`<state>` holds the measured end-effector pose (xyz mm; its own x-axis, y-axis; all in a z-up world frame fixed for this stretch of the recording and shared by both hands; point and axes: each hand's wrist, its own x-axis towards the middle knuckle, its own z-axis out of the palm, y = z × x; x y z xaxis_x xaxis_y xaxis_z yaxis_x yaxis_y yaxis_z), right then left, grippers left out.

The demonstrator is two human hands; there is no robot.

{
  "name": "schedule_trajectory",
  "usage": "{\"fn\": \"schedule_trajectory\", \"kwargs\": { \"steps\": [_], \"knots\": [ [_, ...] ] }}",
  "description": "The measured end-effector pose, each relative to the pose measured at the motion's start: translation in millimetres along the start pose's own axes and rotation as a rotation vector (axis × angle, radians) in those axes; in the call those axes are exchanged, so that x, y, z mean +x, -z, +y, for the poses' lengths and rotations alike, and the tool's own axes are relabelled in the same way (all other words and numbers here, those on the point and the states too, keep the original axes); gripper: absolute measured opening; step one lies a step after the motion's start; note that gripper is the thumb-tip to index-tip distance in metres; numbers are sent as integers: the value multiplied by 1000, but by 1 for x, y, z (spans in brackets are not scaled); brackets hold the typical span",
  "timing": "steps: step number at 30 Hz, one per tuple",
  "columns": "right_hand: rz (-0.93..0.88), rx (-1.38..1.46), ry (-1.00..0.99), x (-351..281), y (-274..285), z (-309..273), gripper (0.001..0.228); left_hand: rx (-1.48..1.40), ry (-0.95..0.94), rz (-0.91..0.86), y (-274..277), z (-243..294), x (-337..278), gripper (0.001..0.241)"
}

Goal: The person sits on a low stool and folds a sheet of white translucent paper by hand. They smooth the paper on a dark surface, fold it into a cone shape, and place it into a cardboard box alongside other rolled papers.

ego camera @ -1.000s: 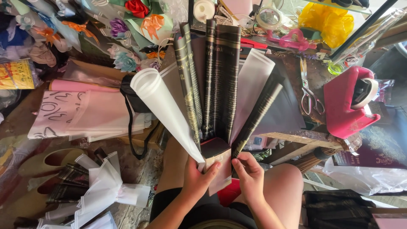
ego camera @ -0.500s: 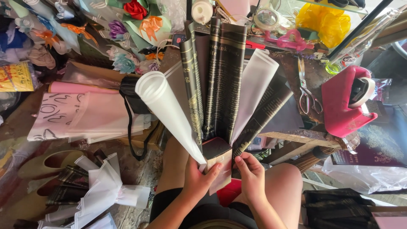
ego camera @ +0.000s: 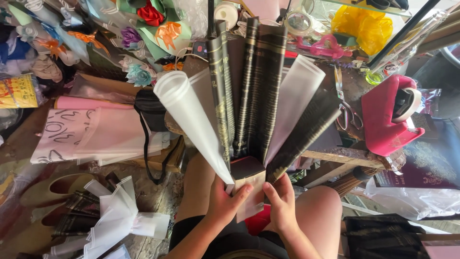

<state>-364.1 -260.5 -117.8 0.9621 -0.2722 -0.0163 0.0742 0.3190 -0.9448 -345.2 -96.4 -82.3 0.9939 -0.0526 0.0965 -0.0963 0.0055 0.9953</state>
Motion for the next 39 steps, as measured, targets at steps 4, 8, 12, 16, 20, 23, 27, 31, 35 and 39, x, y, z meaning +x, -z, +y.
{"fn": "schedule_trajectory", "kwargs": {
  "steps": [4, 8, 12, 16, 20, 23, 27, 31, 35, 39],
  "knots": [
    [81, 112, -37, 14, 1, -5, 24, -129, 31, -34, 4, 13, 11, 52],
    [223, 194, -97, 34, 32, -1, 14, -85, -62, -20, 30, 23, 36, 51],
    [259, 156, -97, 39, 56, -4, 18, 27, 175, 145, 65, 44, 85, 56],
    [282, 181, -104, 43, 68, 0, 16, 241, 251, 188, 85, 72, 132, 72],
    [257, 161, -149, 48, 75, 3, 10, 595, 446, 96, 87, 97, 148, 77],
    [254, 169, -186, 50, 80, 4, 9, 742, 490, 48, 87, 105, 149, 82],
    [253, 178, -196, 54, 84, 9, 10, 1019, 379, 51, 98, 83, 159, 84],
    [271, 214, -202, 53, 80, 3, 9, 1030, 377, 88, 99, 85, 148, 78],
    [266, 219, -208, 53, 85, 2, 8, 992, -349, 366, 75, 90, 102, 50],
    [241, 228, -186, 56, 88, -1, 8, 612, -801, -25, 22, 103, 38, 31]
  ]
}}
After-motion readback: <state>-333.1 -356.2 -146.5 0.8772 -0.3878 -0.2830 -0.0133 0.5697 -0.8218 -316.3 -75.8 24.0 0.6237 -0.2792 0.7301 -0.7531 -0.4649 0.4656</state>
